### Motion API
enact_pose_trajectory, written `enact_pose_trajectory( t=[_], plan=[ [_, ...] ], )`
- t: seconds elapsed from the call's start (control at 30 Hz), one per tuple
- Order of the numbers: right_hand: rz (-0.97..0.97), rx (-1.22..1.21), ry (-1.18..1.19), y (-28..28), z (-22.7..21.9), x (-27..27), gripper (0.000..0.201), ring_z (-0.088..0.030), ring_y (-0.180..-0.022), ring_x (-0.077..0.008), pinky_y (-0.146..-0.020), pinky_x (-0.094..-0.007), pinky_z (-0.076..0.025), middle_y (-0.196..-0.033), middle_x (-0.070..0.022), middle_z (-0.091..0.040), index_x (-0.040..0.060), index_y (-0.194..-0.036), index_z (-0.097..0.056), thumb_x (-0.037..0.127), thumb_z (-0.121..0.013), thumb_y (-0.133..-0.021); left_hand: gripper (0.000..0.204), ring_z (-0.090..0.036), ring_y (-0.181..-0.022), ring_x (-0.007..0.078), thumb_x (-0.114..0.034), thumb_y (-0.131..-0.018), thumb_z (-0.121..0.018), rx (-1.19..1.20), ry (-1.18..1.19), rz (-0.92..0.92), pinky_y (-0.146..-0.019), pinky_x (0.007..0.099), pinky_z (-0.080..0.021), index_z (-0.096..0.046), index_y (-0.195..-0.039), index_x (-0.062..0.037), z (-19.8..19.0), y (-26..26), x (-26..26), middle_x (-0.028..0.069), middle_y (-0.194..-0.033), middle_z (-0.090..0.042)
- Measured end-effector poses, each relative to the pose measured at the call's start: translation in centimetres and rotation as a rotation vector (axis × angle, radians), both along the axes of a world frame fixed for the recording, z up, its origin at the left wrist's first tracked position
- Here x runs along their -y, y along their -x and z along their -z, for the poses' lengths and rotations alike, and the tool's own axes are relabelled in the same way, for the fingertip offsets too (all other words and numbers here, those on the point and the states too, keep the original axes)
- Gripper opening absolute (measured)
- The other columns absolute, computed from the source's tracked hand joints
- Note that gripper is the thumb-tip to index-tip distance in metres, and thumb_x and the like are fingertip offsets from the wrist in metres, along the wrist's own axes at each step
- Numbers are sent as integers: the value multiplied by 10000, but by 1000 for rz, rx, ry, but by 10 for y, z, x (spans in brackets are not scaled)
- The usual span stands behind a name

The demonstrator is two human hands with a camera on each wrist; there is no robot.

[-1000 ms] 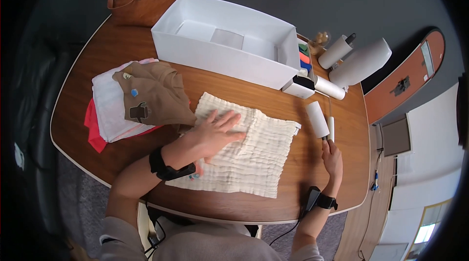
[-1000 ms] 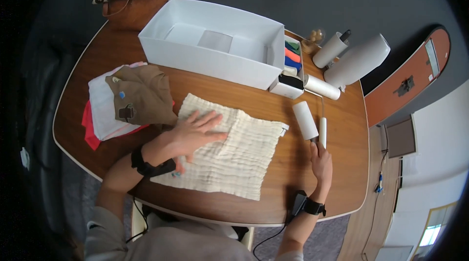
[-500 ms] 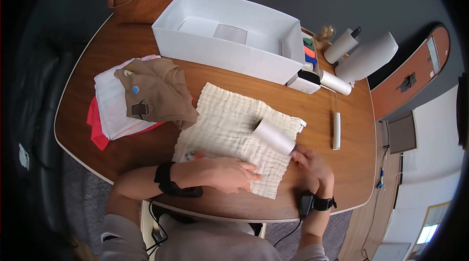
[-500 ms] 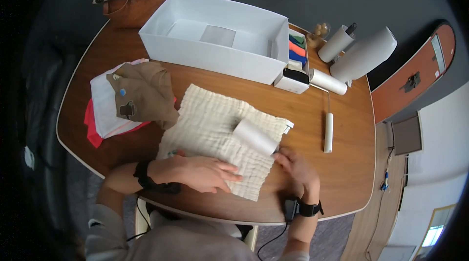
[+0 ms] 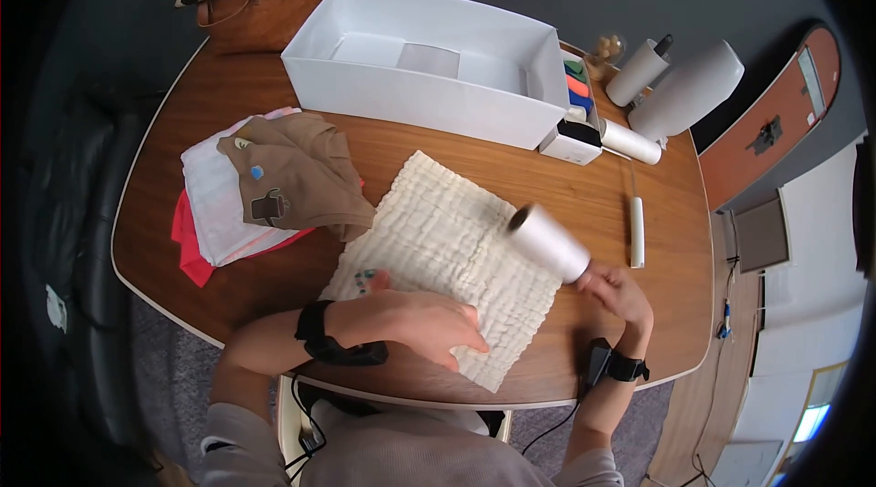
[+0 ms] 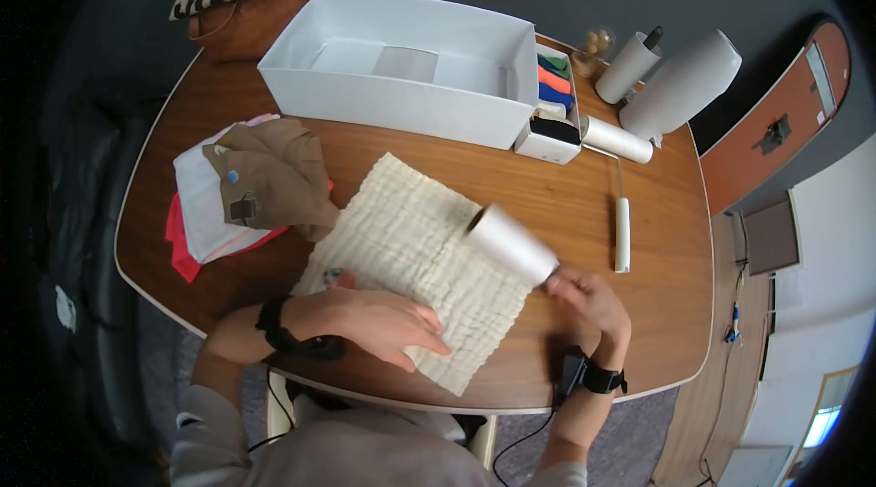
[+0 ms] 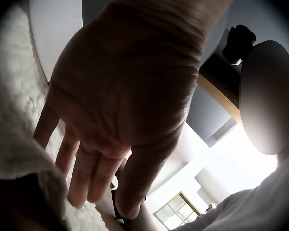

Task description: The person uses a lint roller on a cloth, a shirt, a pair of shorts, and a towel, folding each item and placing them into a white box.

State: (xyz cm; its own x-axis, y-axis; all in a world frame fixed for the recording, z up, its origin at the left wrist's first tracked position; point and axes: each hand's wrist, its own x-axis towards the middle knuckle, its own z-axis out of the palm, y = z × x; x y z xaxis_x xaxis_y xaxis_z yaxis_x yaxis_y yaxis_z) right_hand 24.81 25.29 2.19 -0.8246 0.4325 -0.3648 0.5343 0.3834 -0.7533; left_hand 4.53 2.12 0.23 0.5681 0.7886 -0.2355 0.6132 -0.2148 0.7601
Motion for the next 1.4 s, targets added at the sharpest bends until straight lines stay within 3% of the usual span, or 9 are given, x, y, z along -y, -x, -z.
enact_pose_trajectory(
  t=[0.2,0.33,0.57,0.7,0.73,0.87,1.0,1.33,1.4],
  plan=[
    [-303,70,-155,19,11,23,304,-524,-595,-234,-557,-318,-417,-642,-150,-549,29,-891,-604,323,-549,-840,534,-441,-1120,303,-226,-744,-629,-6,63,31,-922,325,-361,-461,-1226,-66,-8,-2,-1,192,-1199,-457],
    [99,47,-403,25,16,24,329,-568,-693,-353,-608,-393,-425,-723,-215,-576,21,-905,-589,334,-500,-859,536,-446,-1110,306,-229,-747,-625,26,85,86,-917,325,-364,-458,-1228,-64,-5,-4,-2,193,-1192,-460],
    [293,77,-644,16,12,0,328,-517,-613,-389,-553,-417,-402,-627,-228,-526,-6,-765,-530,302,-491,-870,513,-476,-1058,305,-206,-770,-593,35,151,173,-893,345,-384,-441,-1236,-57,-1,-10,-9,186,-1173,-470],
    [198,-38,-370,17,1,15,308,-509,-549,-340,-526,-381,-400,-599,-200,-523,-8,-768,-536,284,-509,-865,474,-446,-1088,290,-196,-777,-580,-49,-151,-170,-864,377,-406,-459,-1217,-68,-8,-5,-7,184,-1218,-432],
    [143,-356,-275,25,11,28,296,-500,-522,-311,-514,-353,-403,-586,-183,-521,-1,-771,-546,282,-525,-856,462,-435,-1093,298,-190,-770,-578,-196,-183,-236,-853,387,-412,-471,-1204,-70,-13,-10,-4,185,-1232,-418],
    [-175,-28,-393,42,5,54,318,-552,-617,-356,-554,-384,-433,-644,-214,-556,20,-811,-570,335,-533,-841,439,-402,-1088,344,-170,-735,-557,-690,-497,-538,-816,416,-426,-502,-1164,-92,13,-37,22,191,-1258,-378],
    [-57,35,-530,46,15,54,317,-542,-645,-369,-574,-399,-421,-684,-226,-557,-2,-892,-574,306,-514,-850,454,-350,-1137,388,-127,-706,-554,-535,-641,-555,-810,448,-420,-509,-1158,-134,30,-33,27,174,-1289,-353],
    [333,107,-654,17,14,6,354,-522,-622,-395,-541,-437,-400,-658,-217,-568,8,-741,-538,335,-494,-868,579,-90,-1338,274,-81,-628,-666,-267,-225,82,-1054,502,-170,-519,-1177,-188,10,15,-6,61,-1435,-189],
    [264,-35,-481,16,11,8,326,-462,-514,-294,-496,-364,-374,-587,-191,-512,-4,-748,-544,299,-519,-865,570,-64,-1341,276,-62,-617,-679,-207,-120,185,-1072,502,-131,-543,-1157,-185,5,26,-15,63,-1443,-160]
  ],
)
